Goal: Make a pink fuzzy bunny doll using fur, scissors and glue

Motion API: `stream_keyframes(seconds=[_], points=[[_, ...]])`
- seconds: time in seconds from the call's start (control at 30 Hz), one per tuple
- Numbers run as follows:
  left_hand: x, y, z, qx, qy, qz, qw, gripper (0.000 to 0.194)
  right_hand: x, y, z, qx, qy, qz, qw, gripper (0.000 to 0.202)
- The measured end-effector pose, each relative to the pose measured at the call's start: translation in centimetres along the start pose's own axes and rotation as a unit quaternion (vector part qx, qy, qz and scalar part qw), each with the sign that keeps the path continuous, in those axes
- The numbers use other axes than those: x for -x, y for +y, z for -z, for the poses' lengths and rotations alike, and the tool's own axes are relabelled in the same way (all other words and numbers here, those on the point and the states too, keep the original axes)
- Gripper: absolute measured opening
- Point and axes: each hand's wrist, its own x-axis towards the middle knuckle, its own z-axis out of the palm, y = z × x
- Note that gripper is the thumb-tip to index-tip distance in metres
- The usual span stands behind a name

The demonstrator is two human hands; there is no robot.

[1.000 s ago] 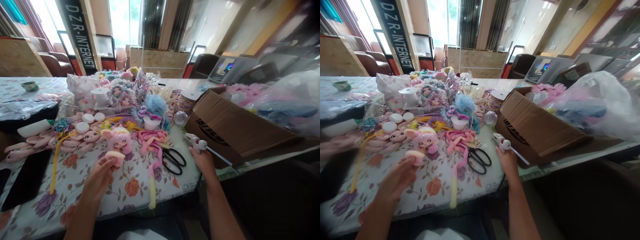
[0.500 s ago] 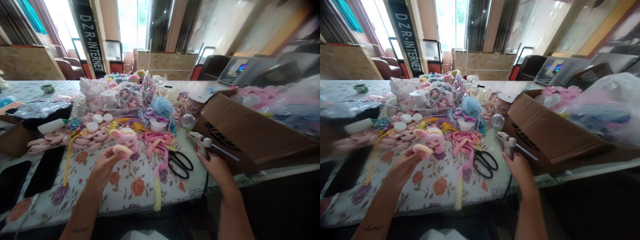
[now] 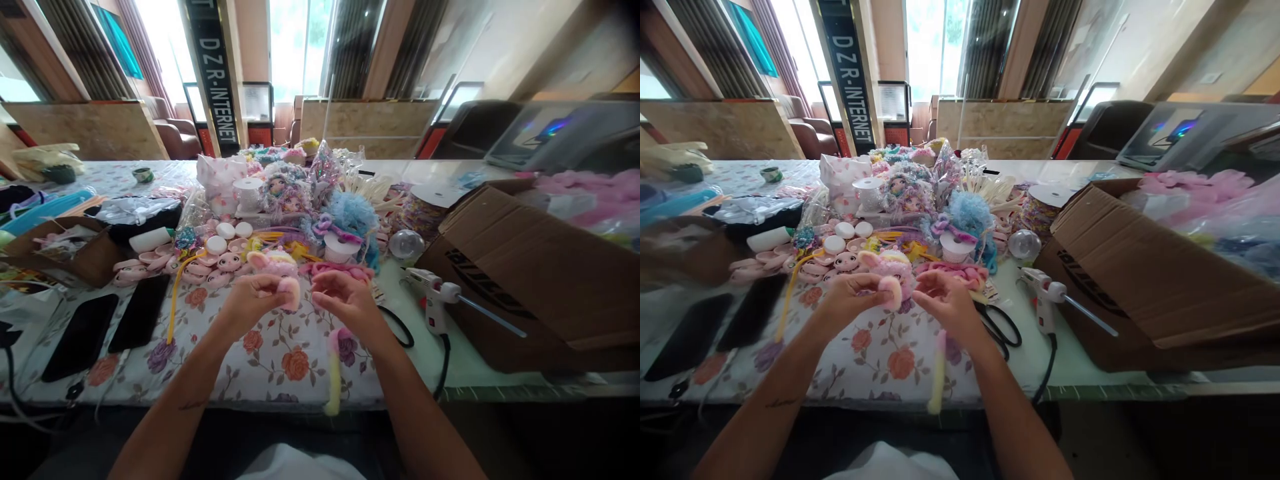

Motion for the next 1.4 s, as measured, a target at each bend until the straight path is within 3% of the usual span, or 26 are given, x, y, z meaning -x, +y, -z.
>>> stream_keyframes(seconds=[0.2, 0.5, 0.87, 1.0, 1.1, 1.2, 1.27, 1.4], points=[[-0.3, 1.0, -0.3, -0.089, 0.029, -0.034, 0.995, 0.016, -1.7, 0.7, -1.3, -0.091, -0.116, -0.037, 0.988, 0.034], [-1.1, 1.1, -1.1, -0.172, 0.009, -0.025, 0.985, 0.019, -2.4, 1.6, -0.6, -0.118, -0.137, -0.078, 0.98, 0.03], [-2.2, 0.8, -1.3, -0.152, -0.009, -0.007, 0.988, 0.016, -2.8, 2.8, -0.3, -0.178, -0.078, -0.086, 0.977, 0.026], [-2.5, 0.7, -0.7, -0.161, 0.022, -0.072, 0.984, 0.019, -2.9, 3.1, 0.3, -0.244, -0.045, -0.088, 0.965, 0.026], [-2.0, -0.2, -0.1, -0.209, 0.158, -0.183, 0.948, 0.018, -3.6, 3.7, 1.4, -0.324, 0.0, -0.098, 0.941, 0.027], [-1.1, -2.5, 0.0, -0.261, 0.273, -0.304, 0.875, 0.009, -4.7, 4.9, 2.2, -0.406, 0.046, -0.116, 0.905, 0.024], [-0.6, -4.2, -0.4, -0.318, 0.268, -0.368, 0.831, 0.006, -5.6, 5.9, 2.3, -0.448, 0.063, -0.132, 0.882, 0.02], [-0.6, -6.6, -1.6, -0.462, 0.205, -0.411, 0.758, 0.029, -6.8, 7.2, 1.2, -0.502, 0.057, -0.166, 0.847, 0.014]])
